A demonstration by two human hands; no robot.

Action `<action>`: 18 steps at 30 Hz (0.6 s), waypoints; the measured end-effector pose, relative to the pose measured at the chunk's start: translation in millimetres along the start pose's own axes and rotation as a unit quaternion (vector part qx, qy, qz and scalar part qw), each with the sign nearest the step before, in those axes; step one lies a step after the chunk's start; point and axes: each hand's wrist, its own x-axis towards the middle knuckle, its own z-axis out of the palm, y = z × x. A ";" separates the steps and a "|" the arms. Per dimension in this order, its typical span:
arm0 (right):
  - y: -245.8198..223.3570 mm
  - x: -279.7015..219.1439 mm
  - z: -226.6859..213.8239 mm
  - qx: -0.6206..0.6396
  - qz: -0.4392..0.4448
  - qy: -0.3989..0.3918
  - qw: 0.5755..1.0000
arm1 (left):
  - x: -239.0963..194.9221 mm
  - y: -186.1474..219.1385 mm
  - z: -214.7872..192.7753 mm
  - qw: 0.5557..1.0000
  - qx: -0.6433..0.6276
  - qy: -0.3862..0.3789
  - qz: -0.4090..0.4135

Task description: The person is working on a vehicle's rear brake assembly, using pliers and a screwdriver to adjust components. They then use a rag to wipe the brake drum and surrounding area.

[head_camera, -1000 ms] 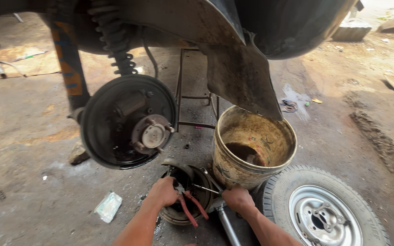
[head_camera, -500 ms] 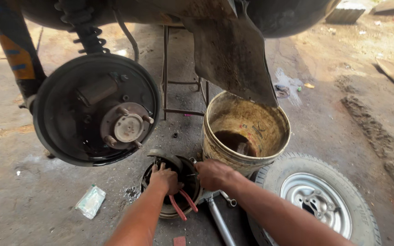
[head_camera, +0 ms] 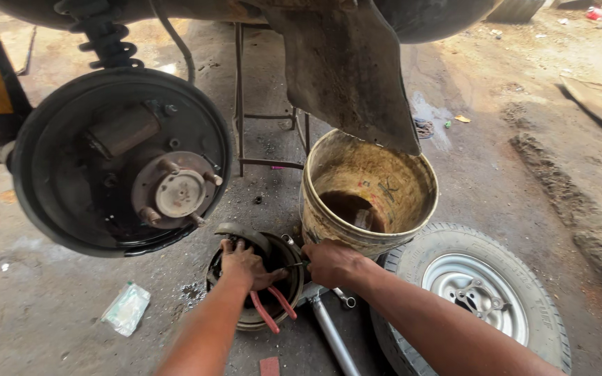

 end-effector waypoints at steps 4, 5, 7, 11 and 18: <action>-4.8 2.2 0.2 -0.002 -0.010 -0.002 1.000 | -0.7 7.1 6.9 1.000 0.019 0.016 -0.009; -3.5 1.1 0.0 0.002 -0.006 -0.005 1.000 | 0.3 9.2 9.6 0.999 0.021 0.028 -0.012; -5.2 -0.4 -0.2 0.012 -0.002 -0.011 1.000 | 7.2 8.9 9.7 0.999 0.027 0.031 -0.010; -6.8 -1.3 -1.4 0.027 0.005 -0.009 1.000 | 15.9 6.7 17.1 0.999 0.035 0.016 -0.001; 6.7 14.6 4.5 -0.002 -0.037 0.026 0.999 | 21.8 -7.6 30.8 0.998 0.034 0.051 0.021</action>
